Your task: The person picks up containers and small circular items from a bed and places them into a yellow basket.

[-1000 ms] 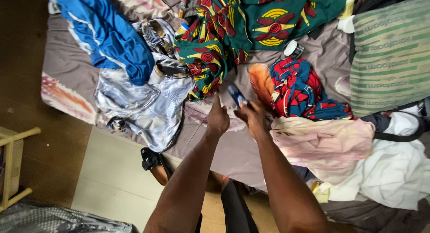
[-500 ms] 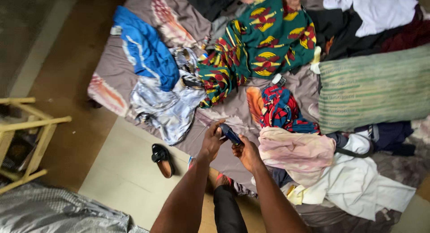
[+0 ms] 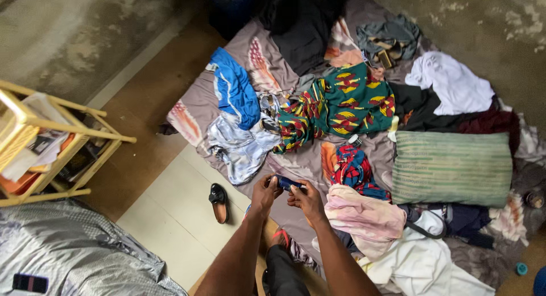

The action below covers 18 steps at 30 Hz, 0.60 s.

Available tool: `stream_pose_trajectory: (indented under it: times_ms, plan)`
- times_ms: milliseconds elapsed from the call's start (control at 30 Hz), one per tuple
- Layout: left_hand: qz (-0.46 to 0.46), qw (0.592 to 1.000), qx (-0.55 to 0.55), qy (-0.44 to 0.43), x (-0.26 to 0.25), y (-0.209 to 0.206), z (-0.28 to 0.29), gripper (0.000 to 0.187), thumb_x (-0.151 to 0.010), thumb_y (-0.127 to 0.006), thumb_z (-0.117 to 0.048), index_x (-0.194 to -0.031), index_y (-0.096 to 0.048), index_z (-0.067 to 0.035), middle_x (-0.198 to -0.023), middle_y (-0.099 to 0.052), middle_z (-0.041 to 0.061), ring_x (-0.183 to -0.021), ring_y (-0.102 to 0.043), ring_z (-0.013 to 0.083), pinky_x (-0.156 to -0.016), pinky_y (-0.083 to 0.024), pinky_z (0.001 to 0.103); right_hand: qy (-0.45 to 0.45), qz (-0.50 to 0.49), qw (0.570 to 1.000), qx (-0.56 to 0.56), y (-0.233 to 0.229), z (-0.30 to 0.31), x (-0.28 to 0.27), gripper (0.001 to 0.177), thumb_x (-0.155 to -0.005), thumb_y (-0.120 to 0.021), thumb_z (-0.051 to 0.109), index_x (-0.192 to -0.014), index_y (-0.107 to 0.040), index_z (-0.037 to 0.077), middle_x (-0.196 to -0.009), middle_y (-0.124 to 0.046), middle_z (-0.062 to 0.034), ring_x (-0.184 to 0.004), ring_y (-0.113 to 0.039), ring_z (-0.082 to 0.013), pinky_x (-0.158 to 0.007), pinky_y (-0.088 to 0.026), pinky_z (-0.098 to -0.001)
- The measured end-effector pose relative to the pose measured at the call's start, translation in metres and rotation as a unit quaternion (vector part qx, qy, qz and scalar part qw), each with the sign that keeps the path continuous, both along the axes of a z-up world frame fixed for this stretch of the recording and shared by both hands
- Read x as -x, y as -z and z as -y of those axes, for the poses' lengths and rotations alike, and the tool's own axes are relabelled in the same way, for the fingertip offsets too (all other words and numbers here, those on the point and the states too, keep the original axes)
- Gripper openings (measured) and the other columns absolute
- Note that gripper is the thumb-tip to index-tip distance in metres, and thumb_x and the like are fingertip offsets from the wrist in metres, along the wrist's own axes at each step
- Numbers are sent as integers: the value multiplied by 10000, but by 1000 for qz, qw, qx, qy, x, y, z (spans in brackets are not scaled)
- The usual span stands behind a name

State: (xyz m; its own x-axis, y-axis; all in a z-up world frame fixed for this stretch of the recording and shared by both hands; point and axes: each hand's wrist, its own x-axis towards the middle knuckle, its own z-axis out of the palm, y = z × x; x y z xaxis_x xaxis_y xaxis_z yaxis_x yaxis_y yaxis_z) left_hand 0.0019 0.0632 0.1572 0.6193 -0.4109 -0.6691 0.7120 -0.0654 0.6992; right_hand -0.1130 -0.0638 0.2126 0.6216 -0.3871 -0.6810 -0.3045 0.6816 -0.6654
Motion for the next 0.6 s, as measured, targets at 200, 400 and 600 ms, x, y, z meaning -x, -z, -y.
stream_pose_trajectory:
  times_ms: [200,400,600]
  plan:
    - [43,998,41,-28,9,-29,-40,360,-1007,-631,-209,-1221,-616,79,-1056,-675,104,-896,-697,166,-834,-631,311,-65,11,995,71,-51,-29,-3,342,-937,-714,242,-1170,-653,-1,-757,-641,-89,-597,-637,-152,-528,-545,-290]
    - [126,988,-20,-82,1,-75,-83,344,-1005,-640,-219,-1172,-662,81,-1021,-685,135,-861,-685,176,-797,-616,324,-106,29,993,41,-78,-63,-26,368,-933,-733,288,-1126,-659,-17,-745,-638,-77,-579,-632,-139,-518,-527,-279]
    - [78,984,38,-157,-5,-119,-139,369,-996,-634,-233,-1234,-624,49,-1062,-688,107,-901,-710,171,-821,-620,322,-144,0,989,-28,-110,-112,-46,421,-950,-645,431,-1081,-643,31,-711,-644,-85,-546,-642,-163,-513,-548,-295]
